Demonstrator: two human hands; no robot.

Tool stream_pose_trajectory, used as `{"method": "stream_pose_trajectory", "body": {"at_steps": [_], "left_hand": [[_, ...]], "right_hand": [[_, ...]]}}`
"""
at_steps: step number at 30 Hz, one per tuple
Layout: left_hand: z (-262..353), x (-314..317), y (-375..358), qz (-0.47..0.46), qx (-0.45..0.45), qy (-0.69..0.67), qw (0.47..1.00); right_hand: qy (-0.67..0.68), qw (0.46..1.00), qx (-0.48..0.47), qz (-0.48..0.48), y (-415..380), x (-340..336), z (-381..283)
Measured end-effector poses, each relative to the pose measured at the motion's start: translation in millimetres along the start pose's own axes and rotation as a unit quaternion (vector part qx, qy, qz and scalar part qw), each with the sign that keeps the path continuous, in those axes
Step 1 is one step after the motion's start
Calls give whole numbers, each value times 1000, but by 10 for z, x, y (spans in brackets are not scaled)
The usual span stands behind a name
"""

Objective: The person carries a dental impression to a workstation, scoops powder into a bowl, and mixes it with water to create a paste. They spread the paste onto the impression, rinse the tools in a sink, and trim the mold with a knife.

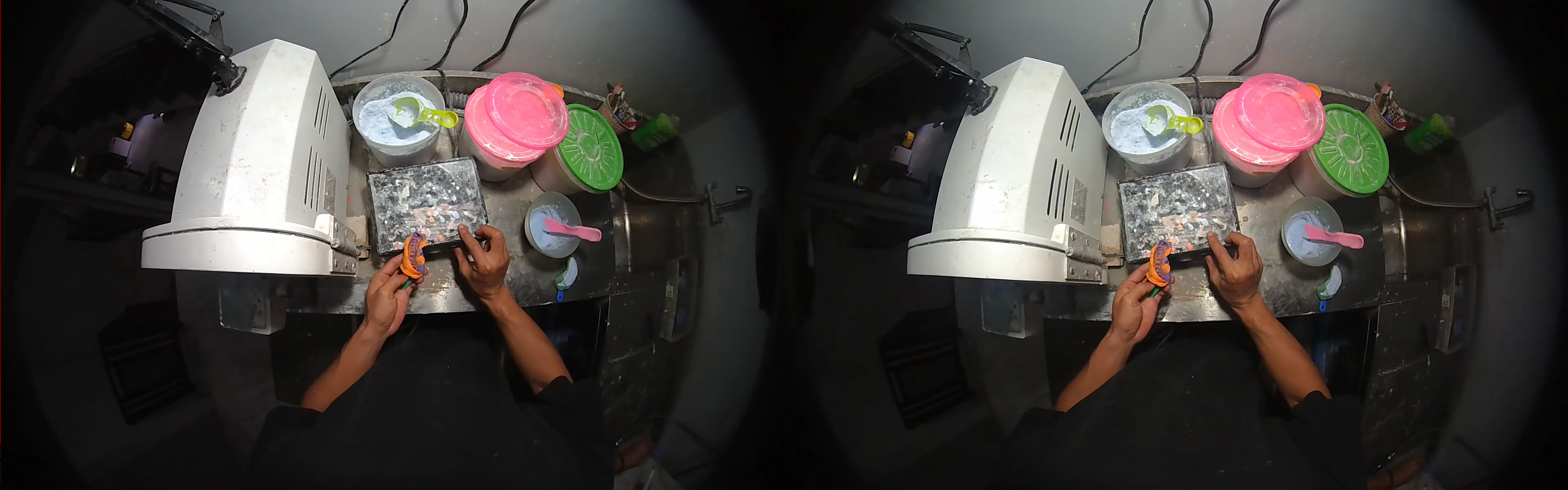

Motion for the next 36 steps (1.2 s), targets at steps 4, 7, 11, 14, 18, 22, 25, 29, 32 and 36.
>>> {"method": "stream_pose_trajectory", "body": {"at_steps": [4, 7, 11, 14, 18, 22, 25, 29, 32, 36], "left_hand": [[-38, -35, -6, 35, 24, 38, 998], [-139, -121, 13, 50, 13, 80, 995], [-83, -151, 33, 107, 81, 270, 954], [-102, -128, 71, 85, 109, 359, 923], [-75, 10, 45, 63, 114, 339, 932], [-44, 23, 77, 90, 138, 299, 940], [-33, -4, 72, 108, 129, 308, 936], [-37, 45, 100, 109, 119, 309, 937], [-36, 24, 115, 106, 110, 304, 940], [-36, 36, 136, 98, 92, 292, 947]], "right_hand": [[3, 1000, -8, 0, 20, 8, 5], [16, 999, 6, -26, 116, -52, -25], [148, 986, 72, 36, 236, -692, 70], [-197, 927, 191, 255, 7, -1594, 510], [-100, 899, 338, 260, -517, -1614, 1873], [-36, 954, 259, 146, -92, -1498, 1436], [-27, 971, 223, 80, -38, -1353, 1215], [26, 960, 271, 66, -202, -1303, 1297], [108, 916, 374, 100, -450, -1281, 1530], [221, 865, 387, 232, -600, -1356, 1641]]}}
Point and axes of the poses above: each hand's wrist, its own y-axis towards the middle knuckle, its own x-axis out of the palm, z = x × y, the point moved 8 cm from there along y, towards the middle knuckle, and after that the axes turned 6 degrees about -x, right-handed, at the moved point
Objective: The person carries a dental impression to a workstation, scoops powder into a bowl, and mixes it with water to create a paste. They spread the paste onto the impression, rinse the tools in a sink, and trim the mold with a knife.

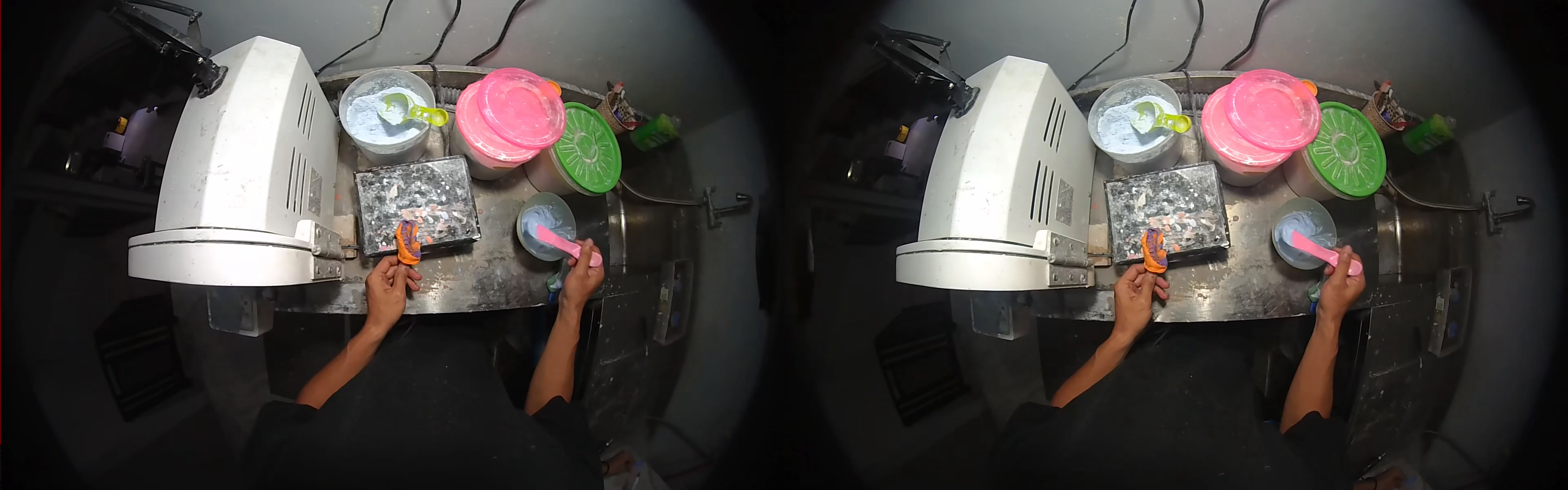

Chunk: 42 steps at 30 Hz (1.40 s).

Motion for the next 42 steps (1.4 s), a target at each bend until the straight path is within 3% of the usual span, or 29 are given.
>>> {"method": "stream_pose_trajectory", "body": {"at_steps": [2, 7, 13, 30, 42], "left_hand": [[1, 7, -1, -9, -9, -12, 1000], [-82, -28, 26, -21, -13, -15, 1000], [-64, -34, 33, -15, -11, 8, 1000], [27, -60, 7, 17, 3, 26, 999], [42, -56, 7, 18, -2, 34, 999]], "right_hand": [[61, 997, 35, 42, -39, -59, -106], [163, 983, 77, 16, -392, 376, -303], [157, 974, 100, -133, -953, 1176, -428], [-68, 972, -160, -158, -1119, 1466, -1084], [-72, 971, -139, -181, -1157, 1451, -1185]]}}
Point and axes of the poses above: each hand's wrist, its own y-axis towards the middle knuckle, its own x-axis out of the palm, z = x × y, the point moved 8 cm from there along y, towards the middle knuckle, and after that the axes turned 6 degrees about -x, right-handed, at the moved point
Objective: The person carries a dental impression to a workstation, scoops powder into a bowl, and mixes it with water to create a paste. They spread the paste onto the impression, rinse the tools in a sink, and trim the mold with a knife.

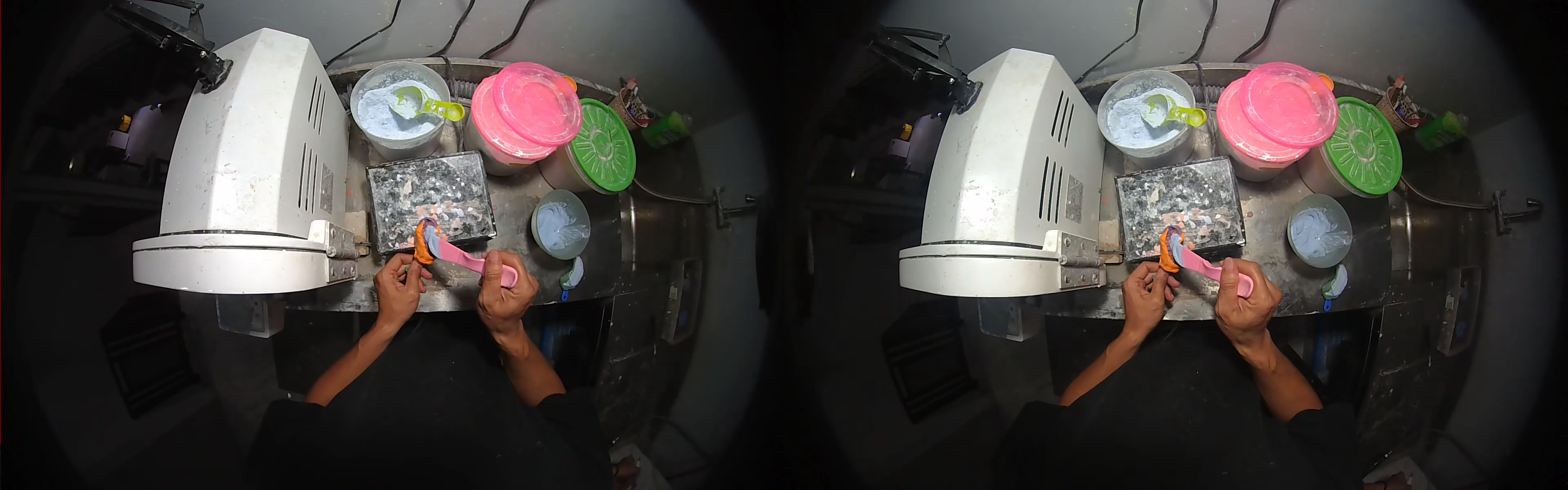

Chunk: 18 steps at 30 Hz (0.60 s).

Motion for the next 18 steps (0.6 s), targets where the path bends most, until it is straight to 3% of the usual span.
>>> {"method": "stream_pose_trajectory", "body": {"at_steps": [3, 9, 11, 18], "left_hand": [[-17, -3, 14, 1, 2, -1, 1000], [25, -10, 12, 3, 1, 3, 1000], [30, -8, 9, 4, 1, -4, 1000], [71, -34, 0, 10, 3, 34, 999]], "right_hand": [[88, 995, 41, 17, -31, -75, 103], [185, 953, 131, 202, 113, -637, 417], [183, 945, 113, 246, 213, -900, 538], [-57, 966, 118, 225, 349, -1593, 931]]}}
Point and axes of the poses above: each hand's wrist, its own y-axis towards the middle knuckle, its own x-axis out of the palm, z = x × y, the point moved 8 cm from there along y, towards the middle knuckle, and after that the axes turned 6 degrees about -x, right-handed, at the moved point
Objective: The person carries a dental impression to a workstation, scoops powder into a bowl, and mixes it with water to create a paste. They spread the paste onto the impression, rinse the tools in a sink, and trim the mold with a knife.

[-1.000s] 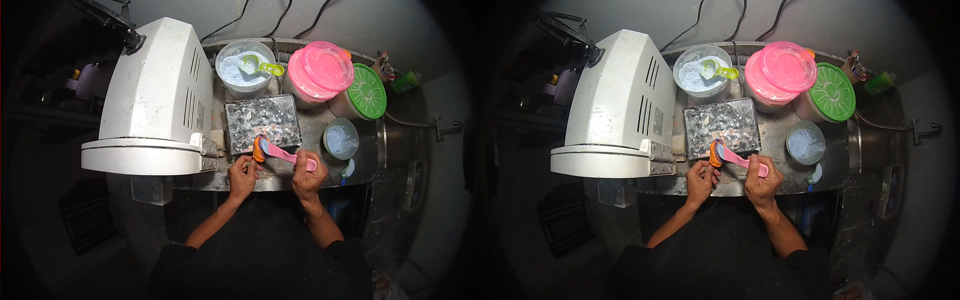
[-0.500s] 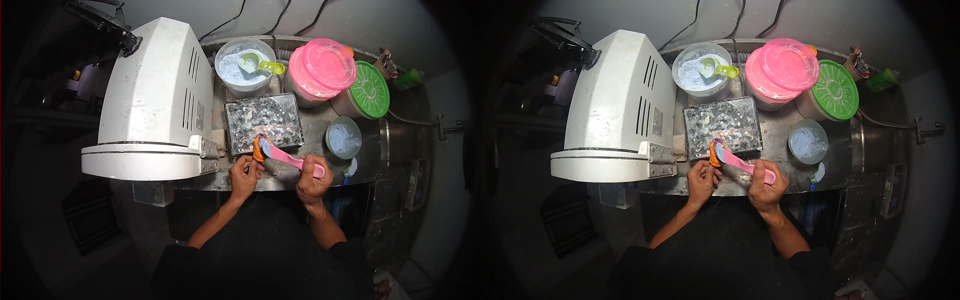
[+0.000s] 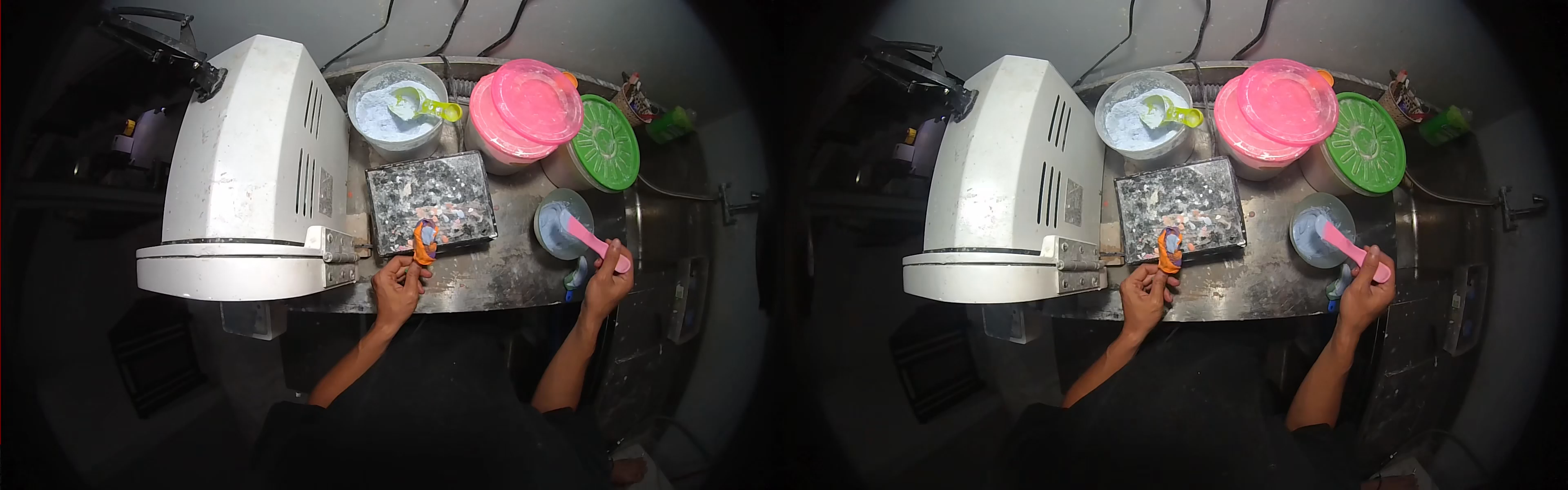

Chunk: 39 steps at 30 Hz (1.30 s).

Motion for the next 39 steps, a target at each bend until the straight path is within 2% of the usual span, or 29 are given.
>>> {"method": "stream_pose_trajectory", "body": {"at_steps": [4, 7, 10, 13, 14, 17, 18, 21, 26, 29, 32, 33, 35, 38, 39], "left_hand": [[12, 3, -6, 4, -8, 11, 1000], [1, 10, -10, 6, -15, 10, 1000], [-9, -1, -18, 8, -13, -4, 1000], [13, 8, -23, 16, -2, 10, 1000], [26, 5, -28, 20, 4, 18, 1000], [33, -15, -26, 28, 18, 38, 999], [21, -15, -20, 27, 18, 39, 999], [-32, -7, 1, 13, 10, 33, 999], [-83, 1, 31, -4, 5, 14, 1000], [-54, 12, 30, -5, 13, 18, 1000], [-29, 21, 34, -1, 28, 26, 999], [-21, 21, 29, 1, 31, 31, 999], [-13, 21, 23, 7, 33, 34, 999], [-20, 13, 20, 14, 31, 23, 999], [-26, 15, 21, 13, 29, 16, 999]], "right_hand": [[-117, 979, -100, -133, 59, 198, 36], [-135, 967, -112, -182, 20, 322, 86], [-129, 967, -43, -215, -23, 332, 189], [-95, 979, 26, -179, -29, 226, 348], [-16, 987, 61, -150, -44, 193, 499], [49, 992, 100, -67, -46, 36, 617], [82, 990, 115, -16, -55, -7, 605], [229, 961, 152, 11, -84, -79, 602], [335, 928, 158, -42, -399, 321, 246], [253, 949, 142, -124, -754, 668, 39], [203, 955, 91, -196, -1027, 943, -361], [189, 958, 51, -208, -1087, 1014, -437], [129, 966, -111, -194, -1114, 1054, -768], [134, 940, -236, -206, -1205, 1071, -1025], [128, 936, -246, -216, -1236, 1075, -1056]]}}
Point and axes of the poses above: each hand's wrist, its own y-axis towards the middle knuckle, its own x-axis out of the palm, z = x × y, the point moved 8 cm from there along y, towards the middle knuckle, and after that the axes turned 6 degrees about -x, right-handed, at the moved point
